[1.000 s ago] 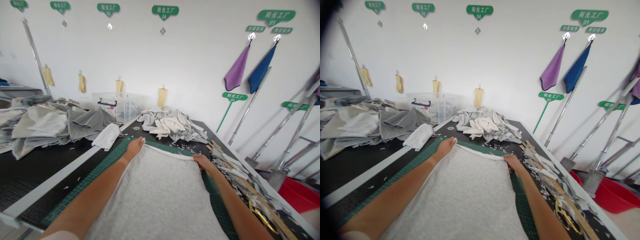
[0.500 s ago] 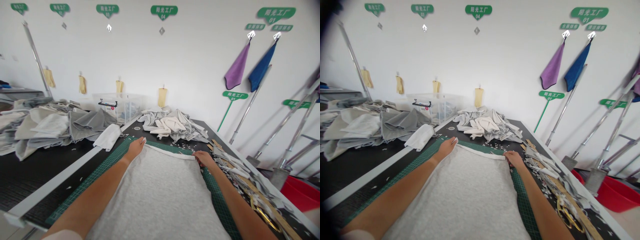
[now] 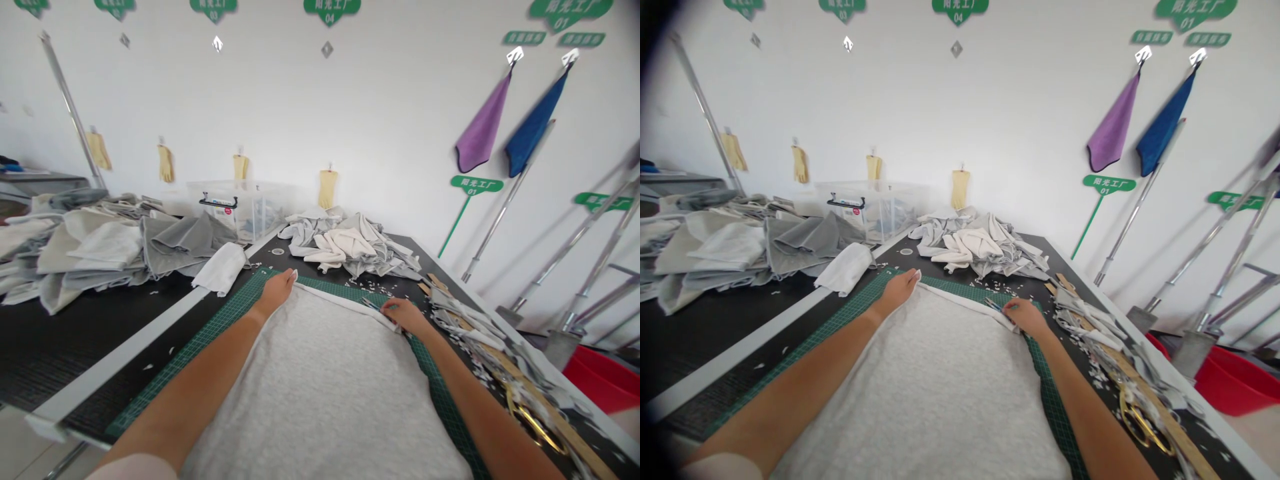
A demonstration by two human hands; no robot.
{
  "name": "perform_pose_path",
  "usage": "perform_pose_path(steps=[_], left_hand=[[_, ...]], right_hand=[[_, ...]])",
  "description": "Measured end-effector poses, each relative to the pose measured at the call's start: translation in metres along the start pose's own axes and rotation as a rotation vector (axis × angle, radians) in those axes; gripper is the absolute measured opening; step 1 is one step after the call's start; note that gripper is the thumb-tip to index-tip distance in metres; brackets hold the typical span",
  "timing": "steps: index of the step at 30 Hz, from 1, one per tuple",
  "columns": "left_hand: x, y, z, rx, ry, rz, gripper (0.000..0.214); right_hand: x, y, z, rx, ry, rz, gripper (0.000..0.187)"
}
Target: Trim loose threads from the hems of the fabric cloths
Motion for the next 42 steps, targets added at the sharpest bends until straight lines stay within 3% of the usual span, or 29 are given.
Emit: perform_pose_path(steps=[5,10,12,17,19,22,25,29,32,37,42], left_hand=[[0.001,0.002,0.002,-0.017,0.018,-0.016,0.045],[0.002,0.002,0.006,-0.098,0.042,-0.055,0.043],[0.002,0.002,0.008,-0.167,0.045,-0.060,0.042],[0.005,-0.003,0.013,-0.307,0.075,-0.142,0.035],[0.006,-0.005,0.015,-0.347,0.095,-0.162,0.031],[0.009,-0.004,0.016,-0.464,0.140,-0.091,0.035],[0.010,-0.002,0.018,-0.589,0.159,-0.004,0.044],[0.012,-0.002,0.020,-0.683,0.152,0.013,0.050],[0.012,-0.002,0.020,-0.752,0.142,0.029,0.050],[0.007,-0.003,0.017,-0.865,0.156,0.088,0.044],[0.000,-0.010,0.013,-0.952,0.215,0.133,0.040]], right_hand=[[-0.002,-0.002,0.004,-0.091,0.003,0.024,0.030],[-0.001,-0.006,0.006,-0.094,-0.032,0.006,0.020],[0.000,-0.008,0.002,0.057,0.017,-0.017,0.018],[0.002,-0.015,0.003,0.741,0.070,0.008,0.012],[0.002,-0.021,0.019,0.794,0.033,0.008,0.015],[0.002,-0.021,0.061,0.846,-0.052,0.068,0.017],[0.001,-0.006,0.120,0.891,-0.198,0.173,0.016],[0.008,0.033,0.195,0.885,-0.332,0.295,0.017],[0.024,0.070,0.228,1.023,-0.335,0.322,0.015],[0.040,0.119,0.233,1.164,-0.327,0.294,0.025],[0.032,0.131,0.211,1.240,-0.344,0.295,0.035]])
Point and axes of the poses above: each hand's wrist, its own x-axis towards the middle knuckle, its own y-axis out of the palm, z = x × y, the point moved 4 cm from there along x, towards the middle knuckle, and after that the axes turned 12 degrees about z, right-handed, at the moved point
